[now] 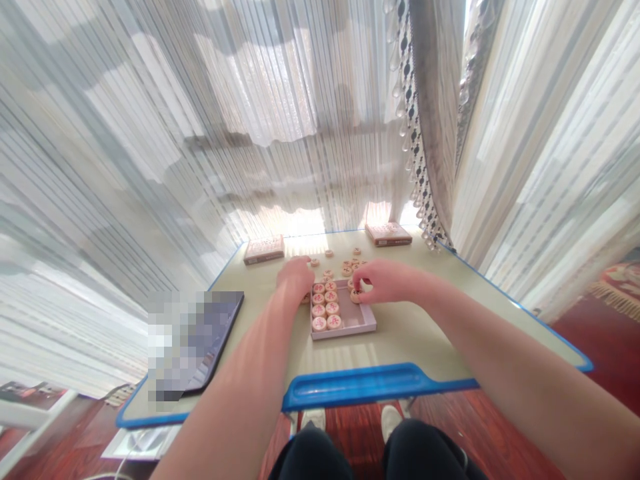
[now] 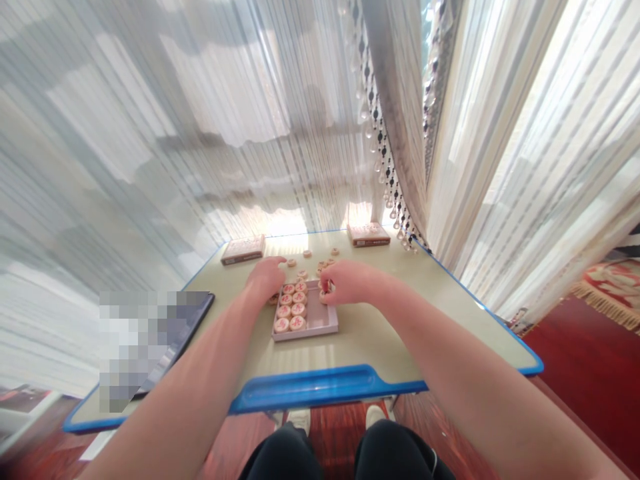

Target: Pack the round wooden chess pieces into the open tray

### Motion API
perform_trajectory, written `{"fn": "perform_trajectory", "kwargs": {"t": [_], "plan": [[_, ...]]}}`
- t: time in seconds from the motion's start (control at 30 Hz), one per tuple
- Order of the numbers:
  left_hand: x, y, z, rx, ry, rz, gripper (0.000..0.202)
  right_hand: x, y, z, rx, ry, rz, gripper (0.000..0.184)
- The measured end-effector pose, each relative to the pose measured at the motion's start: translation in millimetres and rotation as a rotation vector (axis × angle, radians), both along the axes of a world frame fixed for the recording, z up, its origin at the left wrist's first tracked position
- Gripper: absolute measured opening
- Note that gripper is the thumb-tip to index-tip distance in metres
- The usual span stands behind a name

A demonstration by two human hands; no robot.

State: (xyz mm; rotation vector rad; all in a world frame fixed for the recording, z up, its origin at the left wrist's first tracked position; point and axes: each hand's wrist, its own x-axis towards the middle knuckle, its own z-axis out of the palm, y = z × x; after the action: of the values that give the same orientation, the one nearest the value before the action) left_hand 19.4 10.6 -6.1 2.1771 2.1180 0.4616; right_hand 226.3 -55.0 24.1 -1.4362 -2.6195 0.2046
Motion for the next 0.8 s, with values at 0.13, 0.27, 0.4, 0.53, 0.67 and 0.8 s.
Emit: {"fn": "perform_trajectory", "kwargs": {"t": [0.13,0.27,0.4,0.53,0.67,0.8], "plan": [[-0.3,2.0,-6.1,0.022,-0.015,-0.131,0.048,0.4,0.3,0.0,-0.002,0.018,0.012,0.02],[0.1,3.4,-8.7,-0.033,-0.02,-0.144,0.042,0.6,0.8,-0.1,-0.01,0.027,0.035,0.02],[-0.1,5.1,-8.7,-0.018,-0.039,-0.128,0.041,1.3,0.0,2.2,0.005,0.005,0.013,0.02],[-0.3,5.8,-8.1,0.008,-0.063,-0.098,0.041,1.7,-0.6,4.0,0.053,0.004,-0.024,0.019],[-2.6,6.2,-8.9,0.047,-0.064,-0.091,0.047,2.1,3.2,0.6,0.096,0.021,-0.052,0.021],[-7.6,8.0,-11.4,0.112,-0.054,-0.052,0.047,5.7,10.1,-3.6,0.109,0.029,-0.07,0.019]]}}
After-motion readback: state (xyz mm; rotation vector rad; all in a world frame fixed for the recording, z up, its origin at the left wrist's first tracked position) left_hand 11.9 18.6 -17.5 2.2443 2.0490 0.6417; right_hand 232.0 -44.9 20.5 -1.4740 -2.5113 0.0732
